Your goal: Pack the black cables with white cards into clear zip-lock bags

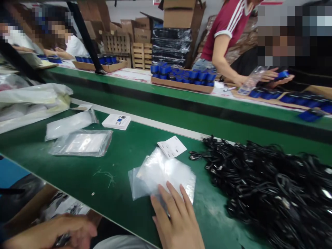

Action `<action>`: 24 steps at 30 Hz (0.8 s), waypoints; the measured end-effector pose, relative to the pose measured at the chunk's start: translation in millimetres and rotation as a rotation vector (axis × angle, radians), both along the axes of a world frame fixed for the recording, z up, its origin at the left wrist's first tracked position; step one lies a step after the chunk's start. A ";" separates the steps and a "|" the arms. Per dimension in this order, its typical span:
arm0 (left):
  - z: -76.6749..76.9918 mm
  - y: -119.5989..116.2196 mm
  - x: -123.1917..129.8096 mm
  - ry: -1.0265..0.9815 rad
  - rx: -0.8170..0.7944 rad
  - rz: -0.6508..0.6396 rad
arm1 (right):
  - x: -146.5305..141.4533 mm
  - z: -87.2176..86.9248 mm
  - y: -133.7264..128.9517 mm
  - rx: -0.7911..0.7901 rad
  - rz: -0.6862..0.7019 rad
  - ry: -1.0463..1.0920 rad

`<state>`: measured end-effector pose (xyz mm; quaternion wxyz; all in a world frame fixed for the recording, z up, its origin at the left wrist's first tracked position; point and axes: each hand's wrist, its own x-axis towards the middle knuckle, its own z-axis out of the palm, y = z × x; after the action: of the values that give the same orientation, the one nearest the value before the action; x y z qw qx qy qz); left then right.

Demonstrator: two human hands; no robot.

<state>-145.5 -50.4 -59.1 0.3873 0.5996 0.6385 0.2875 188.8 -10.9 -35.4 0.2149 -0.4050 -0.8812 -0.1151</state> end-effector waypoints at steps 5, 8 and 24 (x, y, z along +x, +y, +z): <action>27.2 50.2 86.2 0.544 0.412 -0.395 | 11.2 2.9 -8.5 -0.008 -0.166 0.028; 24.2 74.8 111.8 0.691 0.618 -0.487 | 16.4 -4.4 -6.6 0.000 -0.221 0.097; 53.7 112.1 115.9 0.431 0.318 -0.495 | 22.5 0.6 21.4 0.147 -0.275 0.208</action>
<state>-29.6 61.7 -5.4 0.2037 0.8354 0.4886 0.1478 211.3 10.5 -34.8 0.3162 -0.5146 -0.7797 -0.1652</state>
